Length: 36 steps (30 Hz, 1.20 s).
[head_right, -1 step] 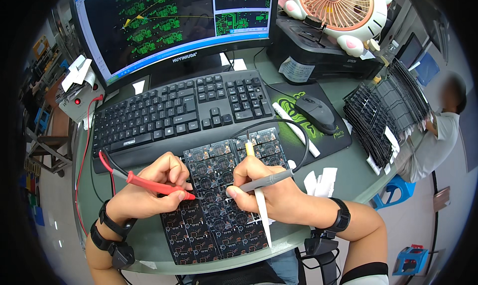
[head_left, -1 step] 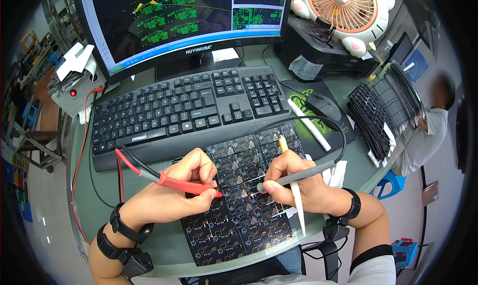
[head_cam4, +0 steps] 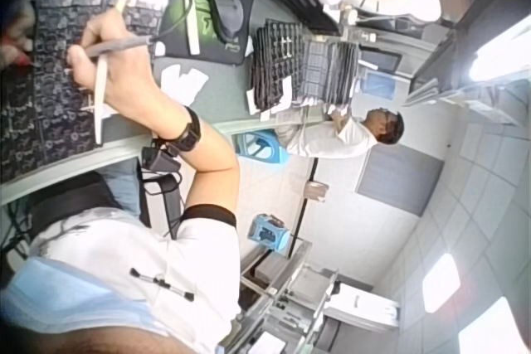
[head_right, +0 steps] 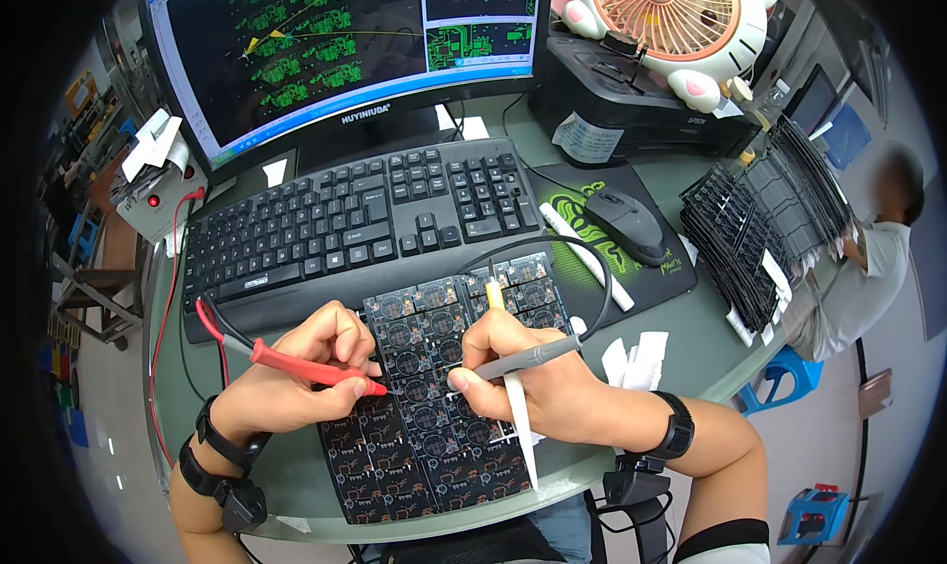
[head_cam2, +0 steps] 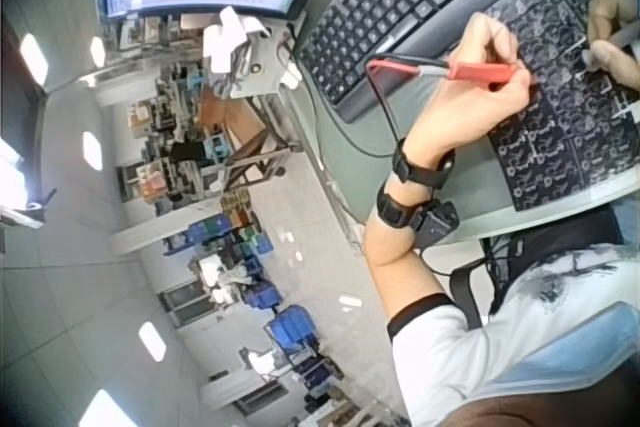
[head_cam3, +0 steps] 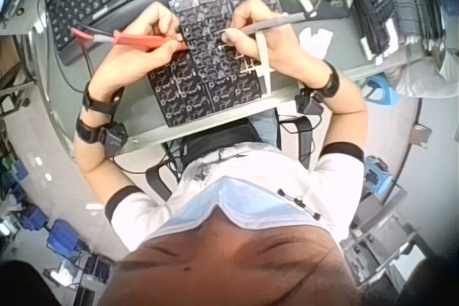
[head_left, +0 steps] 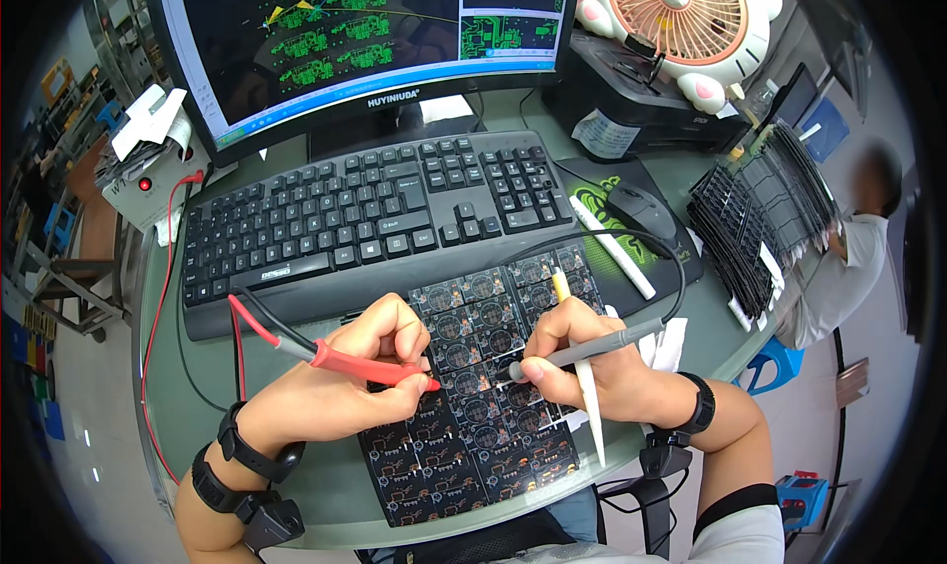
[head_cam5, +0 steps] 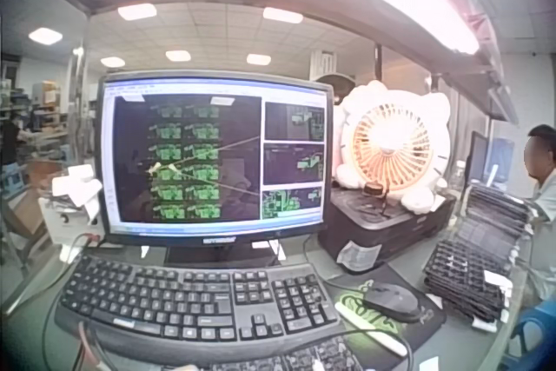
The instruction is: Inspecting and testing electronic components on circuit boards using a multimeter and specialized testing tools.
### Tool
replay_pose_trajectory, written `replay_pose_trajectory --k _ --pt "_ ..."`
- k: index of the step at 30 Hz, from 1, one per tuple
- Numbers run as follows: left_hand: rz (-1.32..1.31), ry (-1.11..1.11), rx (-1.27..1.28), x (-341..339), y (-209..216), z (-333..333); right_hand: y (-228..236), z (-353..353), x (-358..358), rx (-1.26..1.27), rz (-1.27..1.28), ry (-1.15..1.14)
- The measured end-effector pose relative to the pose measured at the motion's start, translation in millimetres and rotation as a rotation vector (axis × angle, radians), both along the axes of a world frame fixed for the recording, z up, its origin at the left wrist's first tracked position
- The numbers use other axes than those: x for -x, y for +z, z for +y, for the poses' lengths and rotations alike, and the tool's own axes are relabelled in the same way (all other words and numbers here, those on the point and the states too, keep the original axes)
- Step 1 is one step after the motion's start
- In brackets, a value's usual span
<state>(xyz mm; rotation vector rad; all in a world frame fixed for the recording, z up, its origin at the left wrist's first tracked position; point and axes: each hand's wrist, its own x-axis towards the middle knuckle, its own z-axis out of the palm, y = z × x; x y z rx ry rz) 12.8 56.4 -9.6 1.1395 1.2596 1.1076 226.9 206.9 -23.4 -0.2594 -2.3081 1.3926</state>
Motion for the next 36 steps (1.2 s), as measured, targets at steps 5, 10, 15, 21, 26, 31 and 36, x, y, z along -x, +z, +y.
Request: replay_pose_trajectory --k 5,10,15,21,26,31,36 --pt "0.011 -0.011 -0.012 1.1 -1.2 -0.6 1.5 -0.3 1.1 -0.033 -0.001 0.005" --pt "0.02 -0.017 -0.009 0.0 0.5 0.4 2.9 -1.4 -0.1 -0.019 -0.001 -0.004" --pt "0.015 -0.009 0.012 0.0 0.2 -0.7 0.0 -1.0 0.8 -0.05 0.01 -0.005" --pt "0.021 -0.001 -0.001 -0.5 1.2 -0.9 -0.7 -0.2 0.4 -0.057 0.005 -0.001" --pt "0.031 -0.006 -0.006 0.1 -0.5 -0.6 1.9 -0.1 0.2 -0.078 0.005 0.013" --pt "0.022 -0.003 0.014 -0.5 0.9 -0.5 3.0 -0.7 0.4 -0.071 0.011 0.015" --pt "-0.001 0.003 0.02 -1.0 1.7 -1.0 3.4 -0.6 -0.1 -0.054 0.011 0.01"
